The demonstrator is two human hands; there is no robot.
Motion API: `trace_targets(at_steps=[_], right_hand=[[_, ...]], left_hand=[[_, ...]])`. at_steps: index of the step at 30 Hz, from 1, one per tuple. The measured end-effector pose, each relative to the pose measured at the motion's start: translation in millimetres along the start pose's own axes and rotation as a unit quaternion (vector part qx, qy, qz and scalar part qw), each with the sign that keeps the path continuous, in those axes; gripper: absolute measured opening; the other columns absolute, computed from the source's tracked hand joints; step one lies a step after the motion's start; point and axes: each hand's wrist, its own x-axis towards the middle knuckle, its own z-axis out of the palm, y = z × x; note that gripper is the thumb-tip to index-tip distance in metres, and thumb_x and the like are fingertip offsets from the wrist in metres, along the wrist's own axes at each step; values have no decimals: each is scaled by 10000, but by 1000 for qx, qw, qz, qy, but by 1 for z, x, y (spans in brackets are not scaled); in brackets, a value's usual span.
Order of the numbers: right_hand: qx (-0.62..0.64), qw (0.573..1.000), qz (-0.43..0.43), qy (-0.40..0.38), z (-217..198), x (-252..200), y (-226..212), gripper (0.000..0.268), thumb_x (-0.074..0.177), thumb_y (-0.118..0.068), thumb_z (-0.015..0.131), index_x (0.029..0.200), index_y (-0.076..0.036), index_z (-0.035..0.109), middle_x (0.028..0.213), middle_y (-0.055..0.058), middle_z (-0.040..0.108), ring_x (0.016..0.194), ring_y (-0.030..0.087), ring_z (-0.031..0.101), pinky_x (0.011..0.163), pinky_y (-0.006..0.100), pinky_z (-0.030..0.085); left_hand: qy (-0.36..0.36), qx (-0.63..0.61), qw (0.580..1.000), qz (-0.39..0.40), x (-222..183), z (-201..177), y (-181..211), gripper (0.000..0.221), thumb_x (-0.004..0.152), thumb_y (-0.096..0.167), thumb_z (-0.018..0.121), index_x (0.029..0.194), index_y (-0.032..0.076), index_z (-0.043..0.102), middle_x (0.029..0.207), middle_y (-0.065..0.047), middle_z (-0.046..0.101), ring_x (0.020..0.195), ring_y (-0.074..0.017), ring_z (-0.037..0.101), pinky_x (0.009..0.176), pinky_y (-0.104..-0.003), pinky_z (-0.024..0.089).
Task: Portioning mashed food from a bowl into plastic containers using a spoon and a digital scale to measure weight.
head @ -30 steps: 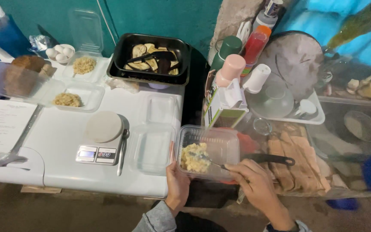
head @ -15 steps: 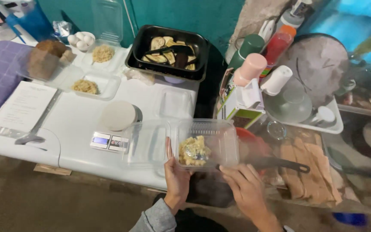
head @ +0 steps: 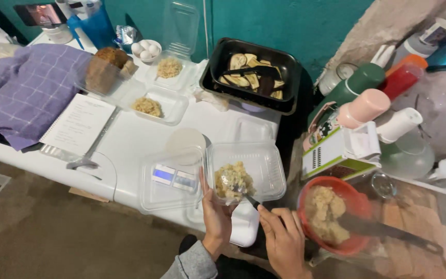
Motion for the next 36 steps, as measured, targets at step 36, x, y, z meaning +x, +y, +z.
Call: trace_targets(at_steps=[36], right_hand=[[144,957,249,-31,222,87,-71,275,1013,-197,539,1230,-71,650,886,100,662,775,221,659,728,328,522]], left_hand=[[4,68,990,-126,182,-147,123,590,1011,346,335,1590,329,222,1571,-95,431,1364,-294,521,962,-420,566]])
